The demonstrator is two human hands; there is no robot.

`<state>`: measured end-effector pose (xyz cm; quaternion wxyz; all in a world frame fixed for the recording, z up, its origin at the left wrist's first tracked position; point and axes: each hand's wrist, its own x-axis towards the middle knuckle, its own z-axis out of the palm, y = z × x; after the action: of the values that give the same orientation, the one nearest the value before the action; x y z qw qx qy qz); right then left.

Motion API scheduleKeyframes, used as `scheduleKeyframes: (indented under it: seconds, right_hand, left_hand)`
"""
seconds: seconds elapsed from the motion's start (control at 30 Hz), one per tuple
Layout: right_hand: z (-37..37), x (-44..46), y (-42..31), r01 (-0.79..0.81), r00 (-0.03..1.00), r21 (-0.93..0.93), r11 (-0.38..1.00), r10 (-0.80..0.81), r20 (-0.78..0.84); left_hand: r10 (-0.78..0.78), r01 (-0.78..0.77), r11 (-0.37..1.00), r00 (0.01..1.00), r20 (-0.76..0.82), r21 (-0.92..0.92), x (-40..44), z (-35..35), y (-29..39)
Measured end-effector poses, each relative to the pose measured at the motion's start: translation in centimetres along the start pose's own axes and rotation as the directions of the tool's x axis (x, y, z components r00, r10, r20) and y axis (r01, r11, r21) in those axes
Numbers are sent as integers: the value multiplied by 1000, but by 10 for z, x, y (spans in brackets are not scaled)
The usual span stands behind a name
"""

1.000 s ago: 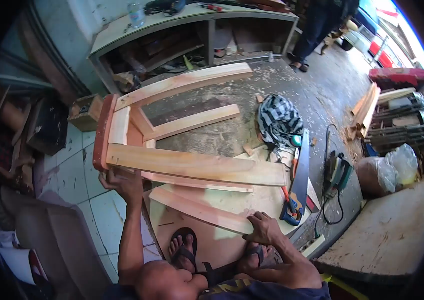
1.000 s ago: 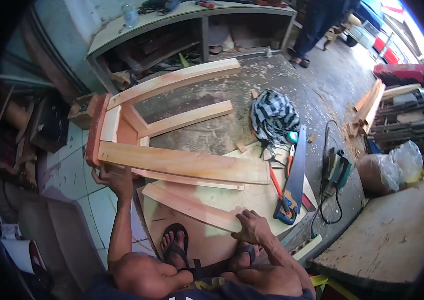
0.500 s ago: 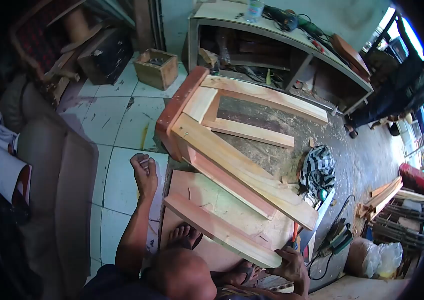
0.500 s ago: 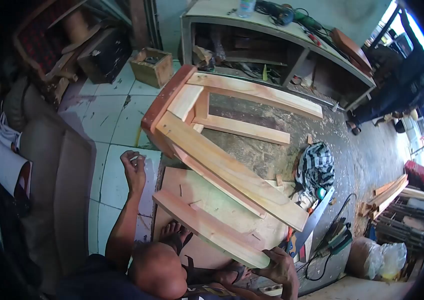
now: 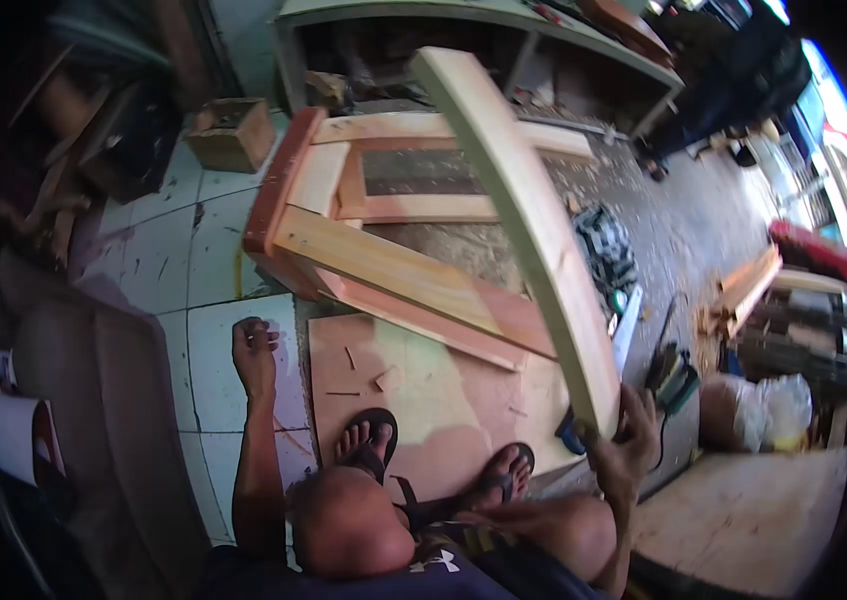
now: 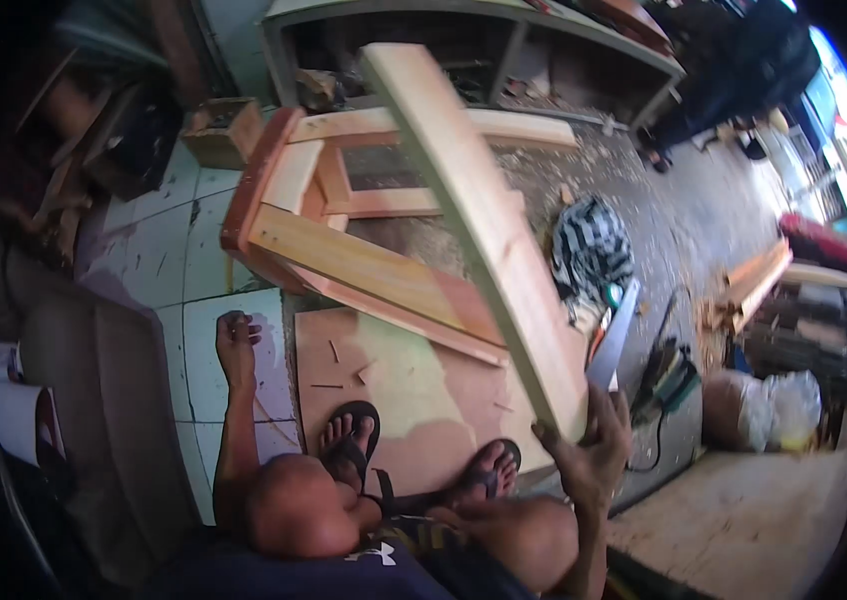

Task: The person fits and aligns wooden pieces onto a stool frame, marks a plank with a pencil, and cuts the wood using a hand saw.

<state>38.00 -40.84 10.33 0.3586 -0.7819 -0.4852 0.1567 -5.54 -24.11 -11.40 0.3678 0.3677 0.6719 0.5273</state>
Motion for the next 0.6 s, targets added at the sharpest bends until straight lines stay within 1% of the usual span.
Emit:
scheduleKeyframes:
  seconds: [0.03,0.07,0.13,0.2,0.23,0.27,0.3,0.33,0.37,0.4,0.43,0.47,0.53,0.57,0.6]
  right_hand:
    - [0,-1,4,4,999,-53,999,-6,-54]
    - [1,1,-9,-17,992,23,1000,19,-124]
    - [1,1,-2,-112,969,86,990,128,-212]
    - [5,4,9,-149,955,96,984,168,-244]
    - [6,5,16,-134,948,64,989,147,-283]
    - [8,7,23,-148,940,78,986,165,-300]
    - [10,9,28,-131,927,121,984,165,-336]
    - [14,10,35,-115,913,162,980,168,-371]
    - [19,13,44,-103,899,275,956,208,-386]
    - [17,15,38,-124,895,194,973,194,-401]
    - [20,17,39,-96,900,205,974,173,-400]
    - [23,21,41,-65,901,213,975,149,-407]
    - [39,23,41,65,882,90,994,-15,-472]
    - [40,21,29,84,887,35,996,-59,-458]
    - [39,18,16,100,895,-17,995,-97,-435]
  left_hand:
    - [21,-20,999,999,33,-32,3,4,2]
    - [16,-14,1000,998,64,-20,-3,8,6]
    - [99,-99,995,989,109,-8,-4,25,24]
    - [141,-142,990,977,161,-2,-10,38,37]
    - [188,-195,980,968,166,26,-12,43,43]
    - [237,-249,967,957,167,54,-12,49,50]
    - [249,-264,963,950,188,59,-13,53,58]
    - [338,-359,930,919,203,80,-14,57,68]
    - [424,-451,887,879,217,96,-15,62,78]
    - [505,-537,836,832,229,110,-18,67,88]
    - [536,-565,822,810,239,72,-21,76,101]
    - [532,-579,806,801,276,126,-28,85,122]
    - [584,-655,752,712,390,70,-33,111,151]
    - [593,-671,739,689,417,56,-41,130,170]
    - [592,-720,691,616,519,66,-52,148,189]
